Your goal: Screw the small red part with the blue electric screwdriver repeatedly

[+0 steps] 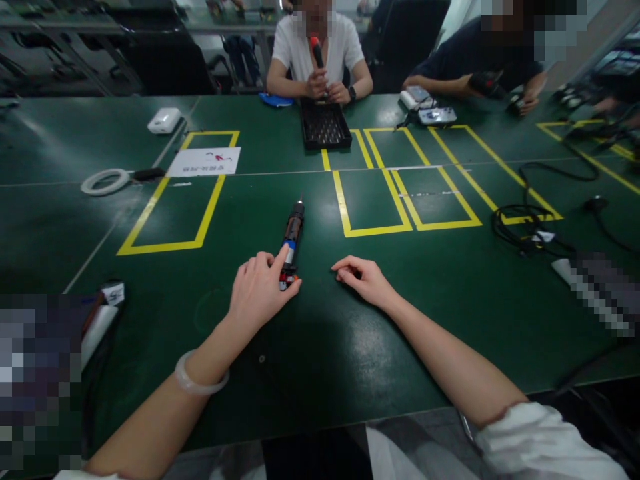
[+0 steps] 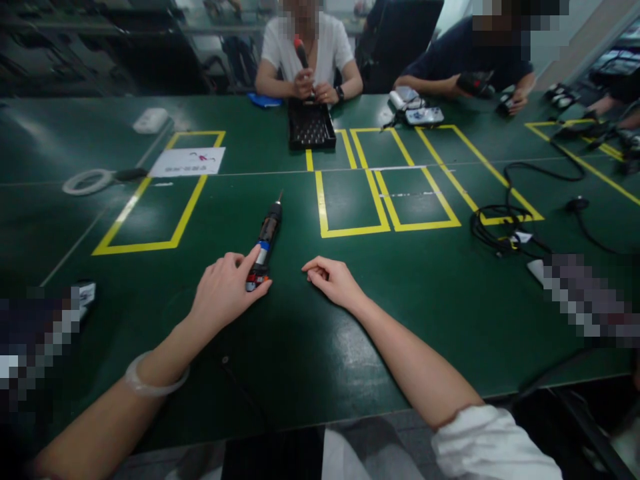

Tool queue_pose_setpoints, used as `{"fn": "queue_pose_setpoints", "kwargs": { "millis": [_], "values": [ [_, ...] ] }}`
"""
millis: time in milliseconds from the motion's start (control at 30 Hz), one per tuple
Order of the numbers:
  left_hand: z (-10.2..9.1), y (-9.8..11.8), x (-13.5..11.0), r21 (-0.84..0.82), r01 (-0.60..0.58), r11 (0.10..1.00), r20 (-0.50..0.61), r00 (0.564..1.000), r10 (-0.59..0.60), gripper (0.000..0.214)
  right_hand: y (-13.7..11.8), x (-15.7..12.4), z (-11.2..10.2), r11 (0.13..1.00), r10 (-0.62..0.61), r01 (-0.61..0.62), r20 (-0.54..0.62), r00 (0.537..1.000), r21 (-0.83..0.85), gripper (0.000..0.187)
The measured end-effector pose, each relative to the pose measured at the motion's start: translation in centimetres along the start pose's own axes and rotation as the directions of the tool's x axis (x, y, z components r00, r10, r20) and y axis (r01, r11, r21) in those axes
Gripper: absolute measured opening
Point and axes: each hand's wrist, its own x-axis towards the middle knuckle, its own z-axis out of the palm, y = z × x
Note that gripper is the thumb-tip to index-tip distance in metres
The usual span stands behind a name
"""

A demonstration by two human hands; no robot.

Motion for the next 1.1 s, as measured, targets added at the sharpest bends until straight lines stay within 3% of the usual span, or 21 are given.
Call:
{"fn": "queue_pose_setpoints", "kwargs": {
  "millis": [200,400,633,767,967,1100],
  "values": [
    [0.1,-7.4,-1.6,0.081,0.123,0.989,0.04,0.991,-0.127,0.073,-0.2,0.0,0.1,0.998,0.056,-0.056,0.013,0.998,0.041,0.02],
    [0.2,-14.6,-2.8,0.216,0.259,0.941,0.113,0.951,-0.287,0.079,-0.2,0.0,0.2,0.997,0.072,-0.073,0.029,0.997,0.023,0.021],
    [0.4,-20.6,-3.5,0.277,0.366,0.888,0.201,0.882,-0.426,0.079,-0.4,0.1,0.3,0.998,0.068,-0.068,0.041,0.997,0.002,0.02],
    [0.1,-21.4,-3.8,0.299,0.387,0.872,0.228,0.859,-0.459,0.081,-0.4,0.2,0.4,0.998,0.07,-0.07,0.046,0.996,-0.003,0.019],
    [-0.7,-18.9,-4.5,0.348,0.353,0.868,-0.007,0.927,-0.374,0.065,-0.6,0.3,0.6,0.996,0.088,-0.087,0.052,0.995,-0.012,0.019],
    [-0.5,-17.5,-4.7,0.375,0.34,0.862,-0.024,0.934,-0.358,0.052,-0.8,0.4,0.8,0.994,0.1,-0.096,0.073,0.992,-0.051,0.017]
  ]
}}
